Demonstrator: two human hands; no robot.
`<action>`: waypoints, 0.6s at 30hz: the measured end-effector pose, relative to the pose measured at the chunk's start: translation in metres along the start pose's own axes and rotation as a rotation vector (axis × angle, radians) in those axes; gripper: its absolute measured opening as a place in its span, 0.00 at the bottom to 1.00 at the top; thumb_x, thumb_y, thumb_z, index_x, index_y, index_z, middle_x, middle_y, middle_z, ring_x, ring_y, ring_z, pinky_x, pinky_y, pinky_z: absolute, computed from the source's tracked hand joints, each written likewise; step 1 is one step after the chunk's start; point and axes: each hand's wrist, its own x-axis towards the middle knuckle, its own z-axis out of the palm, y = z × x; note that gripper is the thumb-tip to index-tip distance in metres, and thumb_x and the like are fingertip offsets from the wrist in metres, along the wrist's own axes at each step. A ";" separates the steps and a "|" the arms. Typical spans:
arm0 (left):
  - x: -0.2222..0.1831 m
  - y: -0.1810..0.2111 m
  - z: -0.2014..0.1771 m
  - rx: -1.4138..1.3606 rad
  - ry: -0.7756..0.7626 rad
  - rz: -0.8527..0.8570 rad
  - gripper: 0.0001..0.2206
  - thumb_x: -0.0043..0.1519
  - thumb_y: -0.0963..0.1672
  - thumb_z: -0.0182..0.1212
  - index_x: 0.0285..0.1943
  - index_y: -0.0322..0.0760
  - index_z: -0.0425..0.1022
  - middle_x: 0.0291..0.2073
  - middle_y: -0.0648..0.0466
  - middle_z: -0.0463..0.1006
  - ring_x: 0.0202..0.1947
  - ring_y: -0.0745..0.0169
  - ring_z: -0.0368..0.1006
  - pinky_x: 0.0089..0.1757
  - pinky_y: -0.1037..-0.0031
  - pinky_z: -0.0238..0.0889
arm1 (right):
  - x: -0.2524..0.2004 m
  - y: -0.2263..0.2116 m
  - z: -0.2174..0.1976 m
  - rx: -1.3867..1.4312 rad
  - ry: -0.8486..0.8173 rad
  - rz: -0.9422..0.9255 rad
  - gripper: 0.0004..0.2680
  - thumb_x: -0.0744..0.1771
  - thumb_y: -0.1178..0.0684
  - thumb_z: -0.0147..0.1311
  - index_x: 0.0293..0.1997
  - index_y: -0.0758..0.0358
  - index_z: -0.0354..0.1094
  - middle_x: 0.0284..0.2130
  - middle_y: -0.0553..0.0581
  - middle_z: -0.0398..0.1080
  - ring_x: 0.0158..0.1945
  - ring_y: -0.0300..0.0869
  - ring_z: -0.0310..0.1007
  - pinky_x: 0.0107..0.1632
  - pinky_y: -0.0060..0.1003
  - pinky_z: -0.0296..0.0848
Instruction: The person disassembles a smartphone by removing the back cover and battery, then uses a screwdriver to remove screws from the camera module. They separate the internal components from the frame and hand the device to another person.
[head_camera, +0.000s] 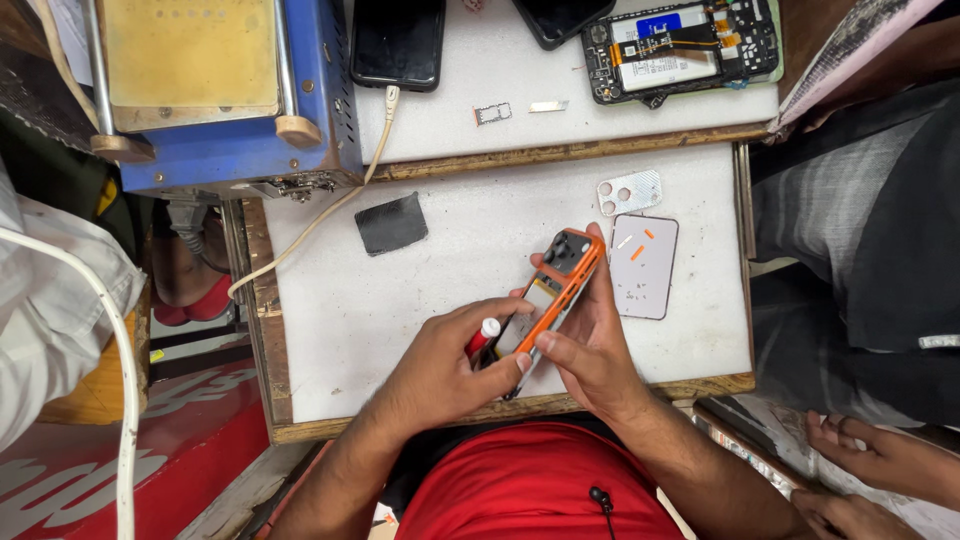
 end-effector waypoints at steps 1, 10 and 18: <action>0.000 0.002 -0.001 0.040 0.024 0.112 0.24 0.57 0.47 0.67 0.63 0.39 0.74 0.51 0.45 0.83 0.43 0.48 0.83 0.45 0.65 0.76 | 0.001 -0.003 0.001 -0.019 0.012 -0.018 0.45 0.62 0.61 0.63 0.82 0.49 0.23 0.73 0.62 0.42 0.77 0.51 0.47 0.74 0.56 0.62; 0.003 0.040 -0.011 0.426 0.375 0.396 0.23 0.58 0.43 0.63 0.65 0.34 0.73 0.43 0.42 0.83 0.36 0.42 0.81 0.37 0.59 0.75 | 0.005 -0.018 0.023 -0.610 -0.026 -0.089 0.46 0.59 0.64 0.69 0.81 0.51 0.28 0.68 0.60 0.48 0.63 0.46 0.63 0.59 0.43 0.77; 0.010 0.057 -0.021 0.618 0.313 0.338 0.25 0.57 0.45 0.67 0.64 0.34 0.71 0.31 0.45 0.82 0.30 0.46 0.81 0.34 0.60 0.74 | 0.001 -0.029 0.044 -0.995 -0.025 -0.186 0.47 0.60 0.56 0.73 0.79 0.52 0.27 0.64 0.64 0.49 0.66 0.50 0.62 0.57 0.43 0.79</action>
